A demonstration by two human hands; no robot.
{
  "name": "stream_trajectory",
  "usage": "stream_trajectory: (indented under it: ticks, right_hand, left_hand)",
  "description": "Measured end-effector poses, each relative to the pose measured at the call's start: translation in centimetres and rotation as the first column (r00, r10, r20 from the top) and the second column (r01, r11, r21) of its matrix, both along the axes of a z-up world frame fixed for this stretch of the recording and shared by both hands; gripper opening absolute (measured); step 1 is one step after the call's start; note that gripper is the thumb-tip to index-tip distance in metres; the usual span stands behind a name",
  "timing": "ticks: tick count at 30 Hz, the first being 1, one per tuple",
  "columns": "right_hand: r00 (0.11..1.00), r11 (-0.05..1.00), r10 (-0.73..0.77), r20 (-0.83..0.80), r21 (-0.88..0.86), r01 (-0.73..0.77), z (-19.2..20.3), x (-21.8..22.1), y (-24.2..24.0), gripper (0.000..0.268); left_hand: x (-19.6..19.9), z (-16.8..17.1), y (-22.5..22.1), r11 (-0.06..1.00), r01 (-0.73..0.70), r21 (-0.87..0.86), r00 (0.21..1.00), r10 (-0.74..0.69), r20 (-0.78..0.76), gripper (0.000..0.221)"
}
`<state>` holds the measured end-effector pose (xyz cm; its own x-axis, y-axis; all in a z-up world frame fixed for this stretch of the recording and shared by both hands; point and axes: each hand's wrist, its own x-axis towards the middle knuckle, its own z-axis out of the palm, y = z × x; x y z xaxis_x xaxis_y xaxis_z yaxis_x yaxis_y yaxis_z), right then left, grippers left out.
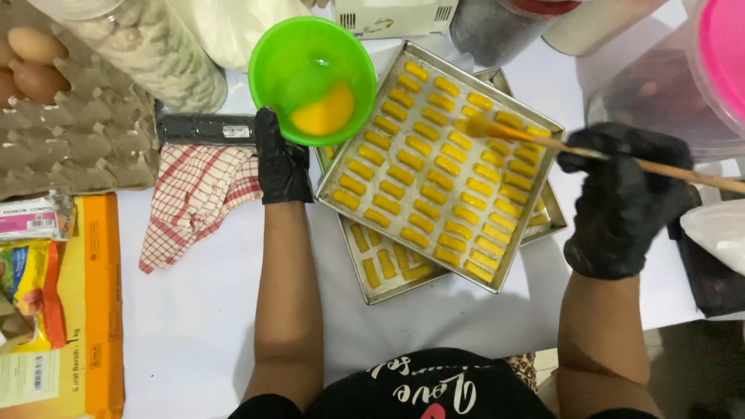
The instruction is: Brushing egg wash onto small rectangular cookies on a baking tray
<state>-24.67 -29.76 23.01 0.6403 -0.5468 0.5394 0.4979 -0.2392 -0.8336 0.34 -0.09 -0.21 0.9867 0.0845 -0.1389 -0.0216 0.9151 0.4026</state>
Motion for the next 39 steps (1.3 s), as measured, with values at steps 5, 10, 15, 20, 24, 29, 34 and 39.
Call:
stream_trajectory:
  ticks: [5, 10, 15, 20, 24, 29, 34, 39]
  right_hand:
    - [0.919, 0.946, 0.283, -0.274, -0.077, -0.315, 3.0, 6.4, 7.2, 0.024]
    - [0.963, 0.694, 0.194, -0.186, -0.668, -0.269, 0.8, 13.7, 9.4, 0.019]
    - [0.863, 0.585, 0.495, -0.095, -0.698, -0.412, -2.4, 17.3, 10.7, 0.02]
    - [0.747, 0.624, 0.615, -0.252, -0.423, -0.657, -2.8, 17.4, 12.5, 0.021]
    - [0.725, 0.673, 0.583, -0.366, -0.283, -0.684, -1.8, 17.9, 12.8, 0.029]
    - [0.665, 0.746, 0.659, -0.352, 0.193, -0.637, -3.9, 20.1, 12.1, 0.032]
    - [0.664, 0.711, 0.69, -0.288, 0.438, -0.55, -4.7, 20.9, 10.9, 0.037]
    - [0.67, 0.528, 0.736, -0.09, 0.697, -0.486, -6.3, 21.6, 8.0, 0.024]
  left_hand:
    - [0.5, -2.0, 0.2, 1.0, -0.005, -0.005, 1.0, 0.005, 0.009, 0.03]
    - [2.8, -6.6, 0.5, 1.0, -0.007, 0.011, 0.998, 0.007, 0.069, 0.027]
    - [0.7, -1.4, -0.4, 0.997, -0.043, 0.069, 0.998, 0.04, 0.039, 0.027]
    - [3.1, -7.3, -0.4, 0.973, -0.097, 0.21, 0.986, 0.066, 0.15, 0.039]
    - [3.4, -10.3, 2.2, -0.11, -0.759, 0.642, 0.651, -0.104, 0.752, 0.049]
    - [2.1, -4.5, -0.1, 0.631, -0.46, 0.625, 0.854, 0.121, 0.506, 0.045]
    - [1.3, -0.9, -0.6, 0.993, -0.017, 0.121, 0.925, -0.03, 0.379, 0.046]
    - [1.7, -2.1, -0.2, 0.994, 0.04, 0.102, 0.943, -0.071, 0.325, 0.049]
